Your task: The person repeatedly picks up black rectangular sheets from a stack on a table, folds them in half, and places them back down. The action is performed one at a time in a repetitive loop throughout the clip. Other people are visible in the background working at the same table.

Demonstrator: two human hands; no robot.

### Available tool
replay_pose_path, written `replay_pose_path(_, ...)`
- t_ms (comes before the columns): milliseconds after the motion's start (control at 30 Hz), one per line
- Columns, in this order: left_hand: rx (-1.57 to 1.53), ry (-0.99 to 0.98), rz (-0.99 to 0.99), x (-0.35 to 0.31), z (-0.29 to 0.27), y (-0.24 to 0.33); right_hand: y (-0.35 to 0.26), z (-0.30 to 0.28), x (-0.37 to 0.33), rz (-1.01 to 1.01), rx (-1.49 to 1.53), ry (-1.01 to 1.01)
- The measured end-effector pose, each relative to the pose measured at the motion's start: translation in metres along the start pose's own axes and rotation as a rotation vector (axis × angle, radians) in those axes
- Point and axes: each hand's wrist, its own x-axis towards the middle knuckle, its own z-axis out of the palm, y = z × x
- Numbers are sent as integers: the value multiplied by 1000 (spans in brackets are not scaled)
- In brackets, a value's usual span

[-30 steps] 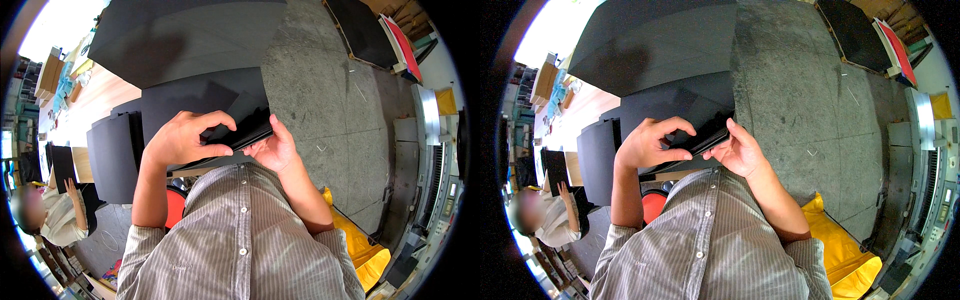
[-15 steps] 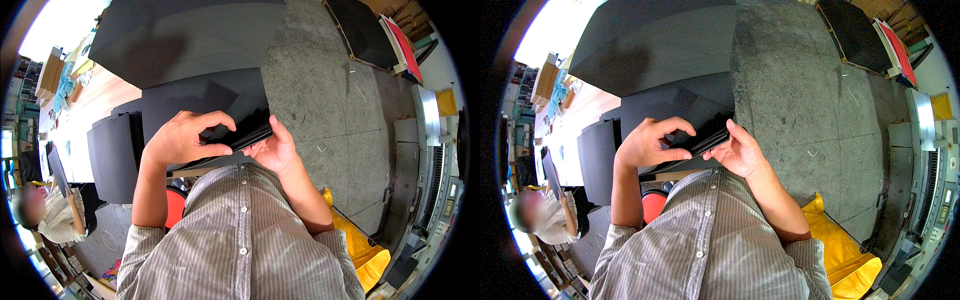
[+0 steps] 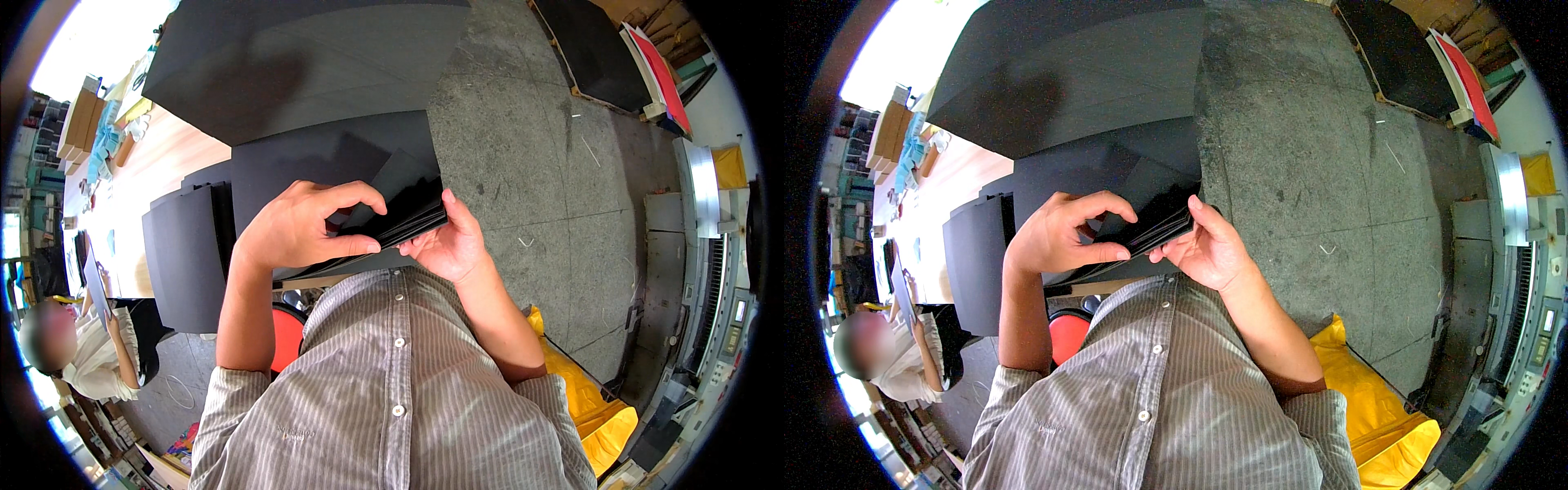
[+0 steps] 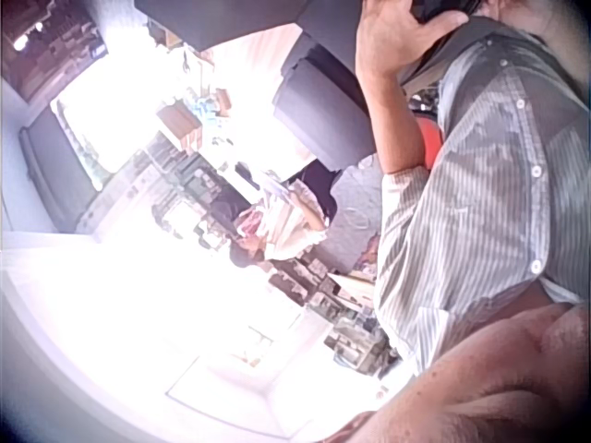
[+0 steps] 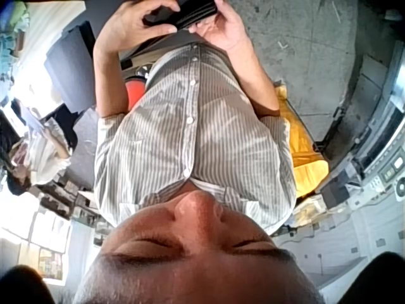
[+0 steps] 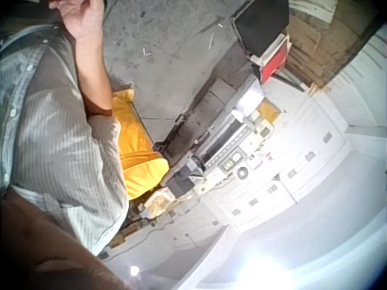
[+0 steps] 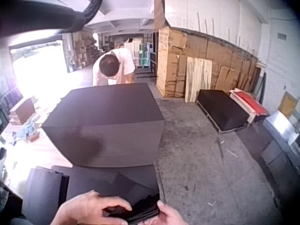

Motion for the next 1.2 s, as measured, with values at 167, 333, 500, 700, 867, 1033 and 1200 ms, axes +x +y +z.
replay_pose_path(167,-20,3,7,0,0,-3,0,4,1,0,-19,-14)
replay_pose_path(333,-15,6,15,0,0,-2,-1,0,1,1,-12,-38)
replay_pose_path(500,-15,2,12,0,1,-3,-1,1,0,4,-5,-10)
replay_pose_path(700,-22,-2,13,-1,0,-3,-3,13,-1,21,-16,18)
replay_pose_path(867,-20,-5,8,-1,-1,-1,-3,15,-1,21,-9,21)
replay_pose_path(1033,-19,-10,-4,-1,0,-3,-3,10,-1,24,-15,0)
replay_pose_path(1200,-19,-7,4,-1,0,-2,0,-2,0,7,-26,-30)
